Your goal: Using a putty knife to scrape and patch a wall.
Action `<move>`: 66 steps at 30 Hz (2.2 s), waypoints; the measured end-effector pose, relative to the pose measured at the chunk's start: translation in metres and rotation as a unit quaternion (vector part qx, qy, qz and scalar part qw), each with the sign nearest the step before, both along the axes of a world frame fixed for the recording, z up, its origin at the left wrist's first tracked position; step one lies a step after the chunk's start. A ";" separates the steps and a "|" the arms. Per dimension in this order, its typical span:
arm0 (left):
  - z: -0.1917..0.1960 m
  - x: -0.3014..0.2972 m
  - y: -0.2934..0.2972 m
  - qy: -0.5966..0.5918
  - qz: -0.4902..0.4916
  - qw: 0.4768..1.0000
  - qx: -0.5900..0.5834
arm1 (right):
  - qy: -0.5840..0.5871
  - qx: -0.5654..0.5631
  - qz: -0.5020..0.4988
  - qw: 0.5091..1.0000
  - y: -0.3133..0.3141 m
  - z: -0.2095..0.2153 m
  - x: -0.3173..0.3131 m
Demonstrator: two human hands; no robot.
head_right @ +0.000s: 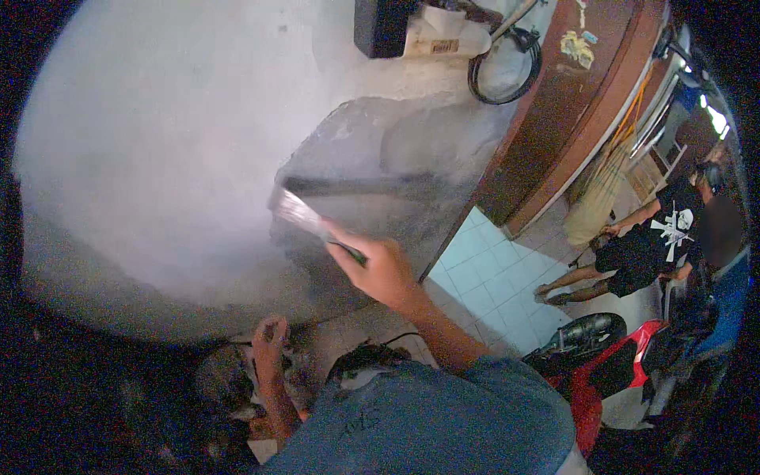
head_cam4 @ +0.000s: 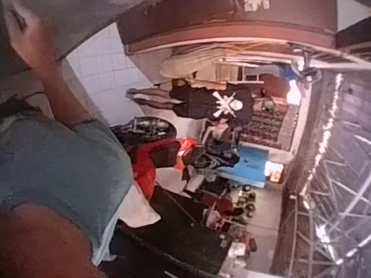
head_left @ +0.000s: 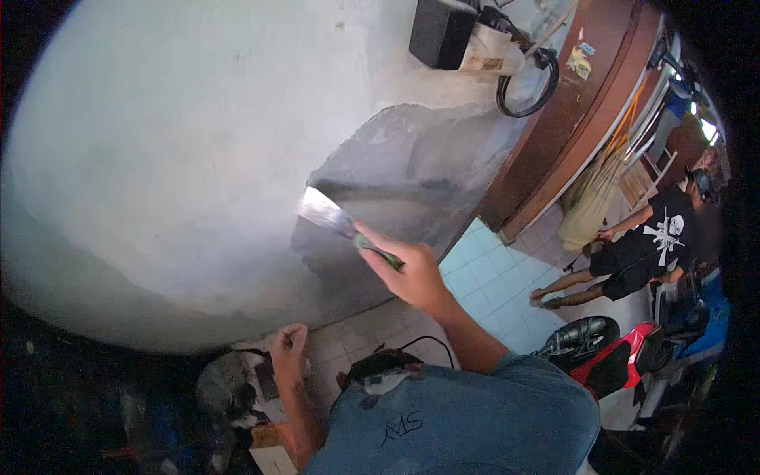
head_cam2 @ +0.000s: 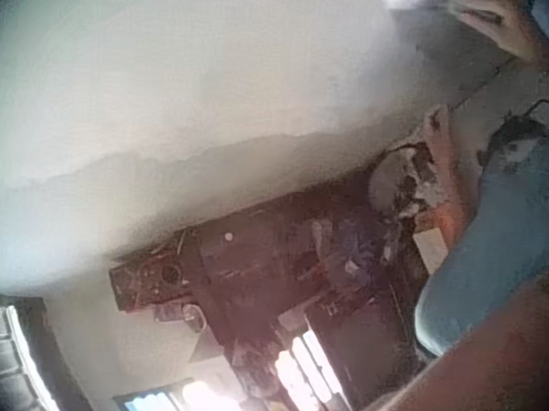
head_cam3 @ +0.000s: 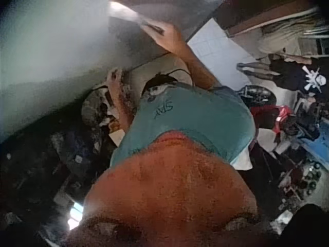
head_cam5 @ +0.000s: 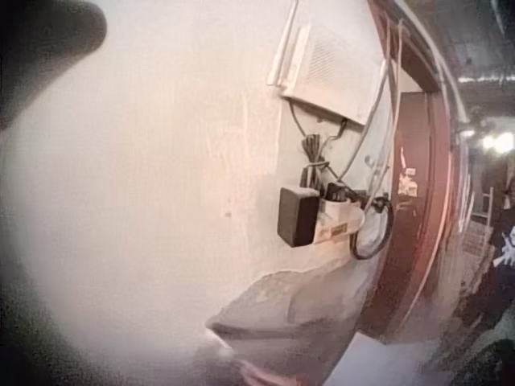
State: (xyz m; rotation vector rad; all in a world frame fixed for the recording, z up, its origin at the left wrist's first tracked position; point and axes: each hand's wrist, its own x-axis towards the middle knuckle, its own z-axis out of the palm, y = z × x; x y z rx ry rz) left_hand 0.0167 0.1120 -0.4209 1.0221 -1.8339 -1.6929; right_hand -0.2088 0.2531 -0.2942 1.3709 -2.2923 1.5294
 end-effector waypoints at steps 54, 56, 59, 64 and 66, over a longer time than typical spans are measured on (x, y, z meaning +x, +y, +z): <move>-0.055 0.072 0.057 -0.013 0.085 0.996 0.011 | -0.033 0.017 -0.067 0.997 0.040 -0.063 0.025; -0.048 0.070 0.052 -0.038 0.093 0.993 0.064 | -0.083 0.008 -0.049 0.995 0.044 -0.071 0.027; -0.052 0.077 0.047 -0.047 0.063 0.996 0.038 | -0.137 0.077 -0.061 0.986 0.069 -0.070 0.059; -0.049 0.071 0.031 -0.036 0.003 0.995 0.088 | -0.164 0.078 -0.112 0.977 0.113 -0.102 0.055; -0.053 0.071 0.024 -0.028 -0.010 0.995 0.100 | -0.154 0.097 -0.113 0.977 0.120 -0.107 0.066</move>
